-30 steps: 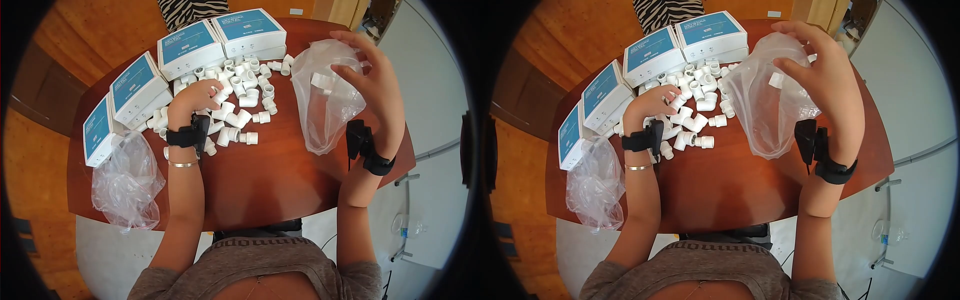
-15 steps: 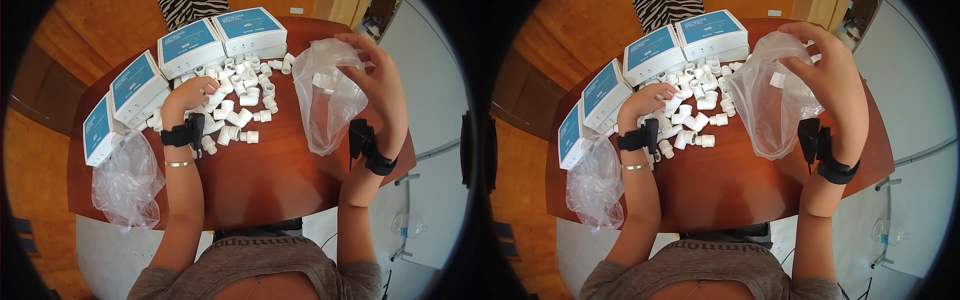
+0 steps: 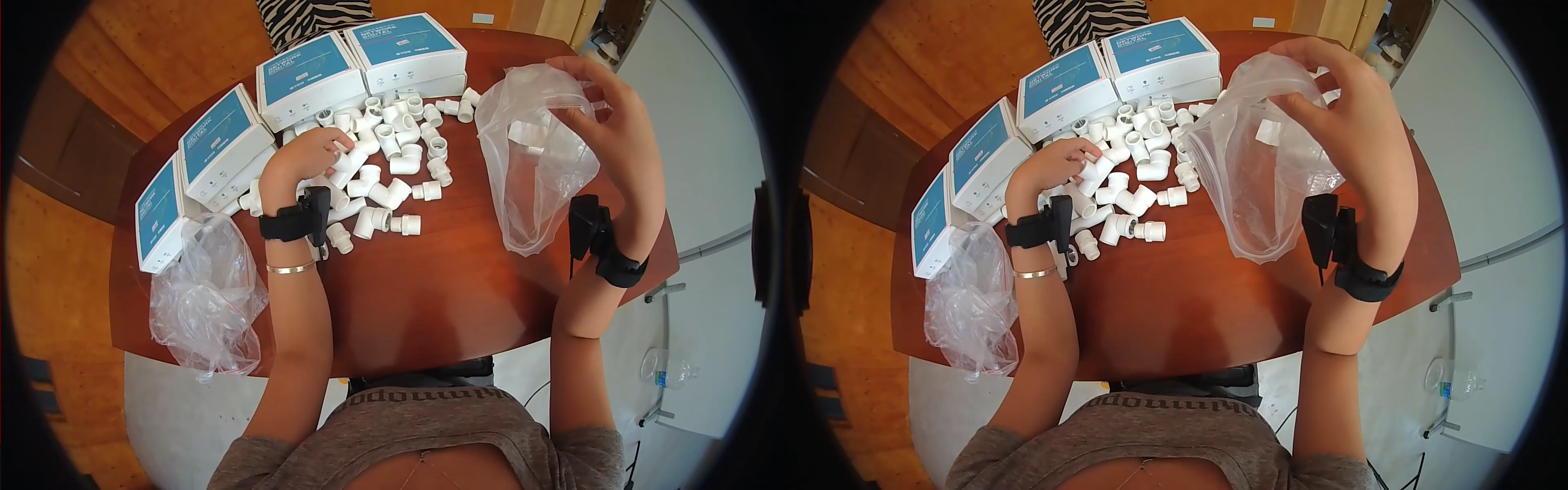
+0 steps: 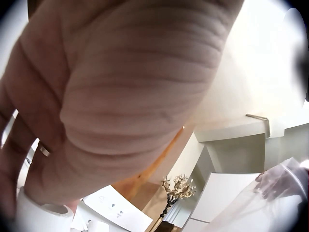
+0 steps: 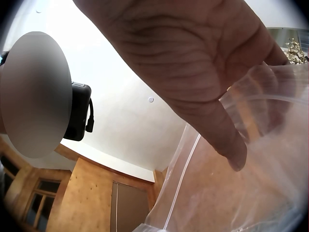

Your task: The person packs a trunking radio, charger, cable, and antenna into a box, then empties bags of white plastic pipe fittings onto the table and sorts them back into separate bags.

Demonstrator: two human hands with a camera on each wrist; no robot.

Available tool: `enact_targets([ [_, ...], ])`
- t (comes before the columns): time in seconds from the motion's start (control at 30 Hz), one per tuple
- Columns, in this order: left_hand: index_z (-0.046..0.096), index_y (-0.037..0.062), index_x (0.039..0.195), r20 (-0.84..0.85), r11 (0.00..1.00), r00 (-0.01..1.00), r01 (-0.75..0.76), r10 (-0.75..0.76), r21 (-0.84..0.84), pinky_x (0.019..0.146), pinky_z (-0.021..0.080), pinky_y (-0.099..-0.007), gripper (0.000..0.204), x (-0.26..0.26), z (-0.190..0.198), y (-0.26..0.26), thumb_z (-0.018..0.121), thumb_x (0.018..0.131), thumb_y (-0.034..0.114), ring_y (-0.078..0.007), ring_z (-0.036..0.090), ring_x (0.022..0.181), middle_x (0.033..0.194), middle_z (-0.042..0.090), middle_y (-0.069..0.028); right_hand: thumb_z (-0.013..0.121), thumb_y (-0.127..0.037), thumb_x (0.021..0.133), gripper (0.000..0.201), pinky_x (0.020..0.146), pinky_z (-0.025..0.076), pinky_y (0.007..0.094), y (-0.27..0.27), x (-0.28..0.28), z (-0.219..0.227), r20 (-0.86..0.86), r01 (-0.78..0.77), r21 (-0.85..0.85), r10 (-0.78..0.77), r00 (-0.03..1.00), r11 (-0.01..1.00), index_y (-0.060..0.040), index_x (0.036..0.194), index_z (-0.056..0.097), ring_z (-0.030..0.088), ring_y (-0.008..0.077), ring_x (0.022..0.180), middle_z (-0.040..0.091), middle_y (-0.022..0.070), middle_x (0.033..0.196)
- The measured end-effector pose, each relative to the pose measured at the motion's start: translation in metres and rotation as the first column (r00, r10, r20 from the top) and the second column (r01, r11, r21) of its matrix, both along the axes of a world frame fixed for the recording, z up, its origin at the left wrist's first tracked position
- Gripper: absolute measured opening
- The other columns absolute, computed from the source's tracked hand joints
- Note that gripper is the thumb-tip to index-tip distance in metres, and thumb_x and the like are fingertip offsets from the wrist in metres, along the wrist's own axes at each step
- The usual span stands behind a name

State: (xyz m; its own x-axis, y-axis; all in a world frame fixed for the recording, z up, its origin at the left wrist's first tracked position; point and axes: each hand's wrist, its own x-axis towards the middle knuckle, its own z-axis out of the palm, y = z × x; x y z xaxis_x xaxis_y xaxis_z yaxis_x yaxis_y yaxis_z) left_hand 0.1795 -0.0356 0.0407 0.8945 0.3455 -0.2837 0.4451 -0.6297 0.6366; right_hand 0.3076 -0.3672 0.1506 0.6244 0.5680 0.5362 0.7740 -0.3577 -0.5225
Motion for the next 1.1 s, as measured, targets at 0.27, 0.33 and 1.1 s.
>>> enact_targets([
  [0.27,0.064,0.0112,0.108,0.012,0.999,1.0,0.025,-0.025,0.022,0.064,0.048,-0.0248,0.032,-0.0003,-0.0029,0.0041,0.049,0.081,0.001,-0.0127,0.057,0.076,0.09,0.056,-0.0026,0.068,-0.008,0.074,0.034,0.067,0.05,0.0302,-0.0001,0.0,0.0003,0.006,-0.012,-0.004,0.012,1.0,1.0,-0.0064,0.108,0.064,0.059,0.0185,0.078,0.067,0.0037,0.099],
  [0.33,0.064,0.0089,0.108,0.119,0.999,0.993,0.002,-0.006,0.039,0.068,0.051,-0.0269,0.031,-0.0002,-0.0043,0.0059,0.049,0.082,0.001,-0.0145,0.058,0.078,0.093,0.059,-0.0064,0.069,-0.009,0.074,0.034,0.066,0.05,0.0302,-0.0001,-0.0003,-0.0001,0.008,-0.015,0.004,0.015,1.0,1.0,-0.0064,0.107,0.064,0.059,0.0186,0.078,0.067,0.0038,0.099],
  [1.1,0.065,0.0059,0.106,0.171,0.999,0.985,-0.04,0.038,0.007,0.069,0.053,-0.0273,0.032,0.0002,-0.0058,0.0081,0.048,0.081,-0.004,-0.0143,0.058,0.076,0.085,0.061,-0.0057,0.069,-0.009,0.074,0.034,0.067,0.05,0.0305,-0.001,-0.0009,-0.0006,0.022,-0.013,0.01,0.013,1.0,1.0,-0.0064,0.107,0.064,0.059,0.0198,0.079,0.067,0.0043,0.1],
])
